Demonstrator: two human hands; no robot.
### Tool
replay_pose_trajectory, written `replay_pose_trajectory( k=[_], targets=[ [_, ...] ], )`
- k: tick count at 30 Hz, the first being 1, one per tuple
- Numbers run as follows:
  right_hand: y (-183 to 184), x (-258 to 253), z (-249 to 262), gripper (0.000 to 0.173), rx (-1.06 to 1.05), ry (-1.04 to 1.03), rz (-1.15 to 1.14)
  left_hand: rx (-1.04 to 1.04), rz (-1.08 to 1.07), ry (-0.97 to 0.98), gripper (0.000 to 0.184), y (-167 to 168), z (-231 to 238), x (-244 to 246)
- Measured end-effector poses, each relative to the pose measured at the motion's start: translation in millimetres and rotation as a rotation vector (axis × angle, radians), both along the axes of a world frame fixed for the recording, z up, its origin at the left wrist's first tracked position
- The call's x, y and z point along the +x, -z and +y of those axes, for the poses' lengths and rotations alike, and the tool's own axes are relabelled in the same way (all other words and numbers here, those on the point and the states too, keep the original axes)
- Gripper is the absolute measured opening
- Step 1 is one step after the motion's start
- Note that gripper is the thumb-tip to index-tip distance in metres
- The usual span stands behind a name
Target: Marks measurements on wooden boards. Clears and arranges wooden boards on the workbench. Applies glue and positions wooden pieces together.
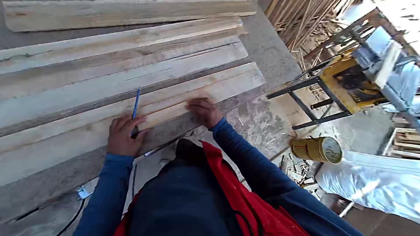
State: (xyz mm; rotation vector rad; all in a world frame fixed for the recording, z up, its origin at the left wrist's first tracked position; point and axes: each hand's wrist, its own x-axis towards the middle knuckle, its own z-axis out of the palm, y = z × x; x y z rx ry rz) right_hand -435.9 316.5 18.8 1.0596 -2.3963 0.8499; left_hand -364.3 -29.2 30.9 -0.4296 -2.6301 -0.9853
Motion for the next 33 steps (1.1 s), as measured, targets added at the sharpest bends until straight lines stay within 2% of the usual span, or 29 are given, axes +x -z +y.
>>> replay_pose_trajectory(
  k=[7,12,19,22,25,28,32,33],
  targets=[
    [4.6,1.0,2.6,0.029,0.018,-0.01,0.015,0.011,0.009,0.049,0.032,-1.0,-4.4,1.3],
    [-0.6,-5.4,4.1,0.026,0.023,-0.029,-0.013,0.015,0.014,0.034,0.031,0.7,-4.6,-0.2],
    [-6.8,-9.0,1.6,0.022,0.15,-0.017,-0.043,0.002,0.018,0.038,0.032,3.1,-5.5,-0.4],
    [-21.8,-12.3,1.7,0.022,0.175,-0.037,-0.075,0.019,0.024,0.037,0.034,-2.0,-7.7,-2.1],
    [-45.1,-21.0,-2.1,0.025,0.211,-0.005,-0.076,-0.029,0.015,-0.052,0.033,-23.6,-3.9,-2.9],
    [-38.7,-36.6,-8.9,0.026,0.286,0.021,-0.114,-0.142,-0.016,-0.172,0.031,-22.9,1.9,-7.3],
    [-23.7,-30.8,-2.1,0.026,0.062,0.164,-0.09,-0.154,0.011,-0.294,0.032,-10.2,4.7,-5.1],
    [-25.7,-24.1,2.1,0.035,0.02,0.153,-0.085,-0.155,0.017,-0.307,0.031,-9.1,6.0,-3.8]
  ],
)
